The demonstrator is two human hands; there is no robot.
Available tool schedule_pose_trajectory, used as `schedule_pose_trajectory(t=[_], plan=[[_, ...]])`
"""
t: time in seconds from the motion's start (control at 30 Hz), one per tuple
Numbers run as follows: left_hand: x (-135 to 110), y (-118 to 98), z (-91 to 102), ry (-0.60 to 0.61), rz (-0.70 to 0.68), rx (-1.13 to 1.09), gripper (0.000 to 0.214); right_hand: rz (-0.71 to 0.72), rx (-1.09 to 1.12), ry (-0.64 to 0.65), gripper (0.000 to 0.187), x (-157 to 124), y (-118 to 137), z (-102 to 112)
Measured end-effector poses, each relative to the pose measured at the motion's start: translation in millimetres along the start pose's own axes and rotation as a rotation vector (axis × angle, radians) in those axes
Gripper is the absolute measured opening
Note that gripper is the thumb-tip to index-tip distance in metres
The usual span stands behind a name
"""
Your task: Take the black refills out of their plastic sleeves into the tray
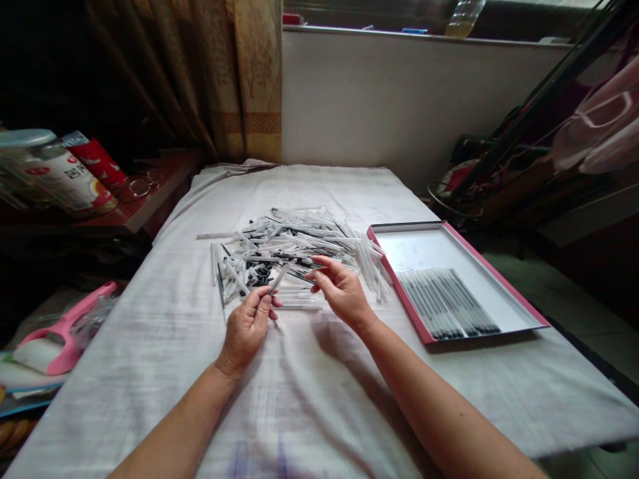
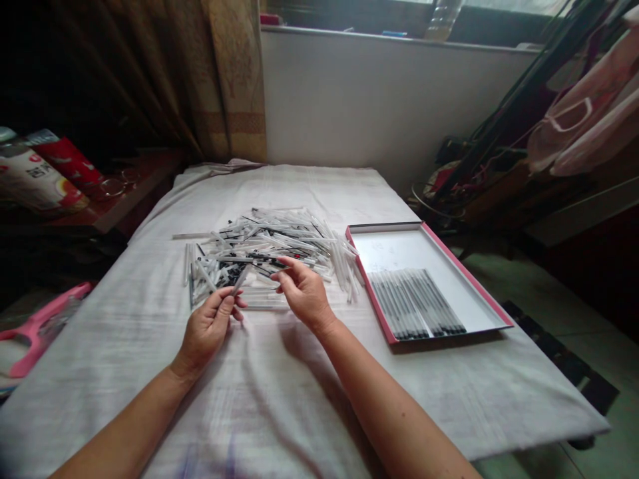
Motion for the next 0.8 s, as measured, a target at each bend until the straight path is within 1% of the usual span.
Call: schedule_pose_trajectory(t=[0.03, 0.07, 0.13, 0.2, 0.3, 0.4, 0.47, 0.53, 0.63, 0.8], plan=[[2, 2, 4.4, -0.033, 0.021, -0.058, 0.032, 0.025, -0.102, 0.026, 0.028, 8, 2, -4], [4, 4, 8.5, -0.063, 0.043, -0.114, 0.033, 0.055, -0.234, 0.082, 0.023, 16, 4, -11], [7, 9, 15.3, -0.100, 0.090, -0.217, 0.035, 0.116, -0.530, 0.257, 0.021, 30, 8, -33], [11, 13, 20.1, -0.117, 0.145, -0.301, 0.037, 0.150, -0.767, 0.444, 0.025, 42, 7, -57], [14, 20, 23.7, -0.121, 0.238, -0.398, 0.042, 0.192, -0.975, 0.649, 0.031, 54, 4, -84], [16, 23, 23.4, -0.104, 0.306, -0.464, 0.044, 0.231, -1.056, 0.781, 0.032, 62, 3, -101], [16, 23, 22.3, -0.091, 0.318, -0.487, 0.042, 0.247, -1.084, 0.815, 0.031, 66, 5, -106], [15, 23, 20.7, -0.073, 0.317, -0.495, 0.040, 0.248, -1.109, 0.822, 0.029, 69, 8, -110], [15, 22, 18.2, -0.047, 0.317, -0.495, 0.038, 0.228, -1.132, 0.811, 0.026, 69, 10, -113], [15, 22, 16.4, -0.025, 0.314, -0.472, 0.041, 0.209, -1.128, 0.785, 0.027, 64, 9, -113]])
Point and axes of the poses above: each hand's wrist, its own x-axis towards the middle knuckle, its own z-axis out of the back of the hand, y = z × x, the point moved 7 cm from there along x, towards the middle knuckle, and after that the axes turned 9 degrees about z, right-handed, at the moved point
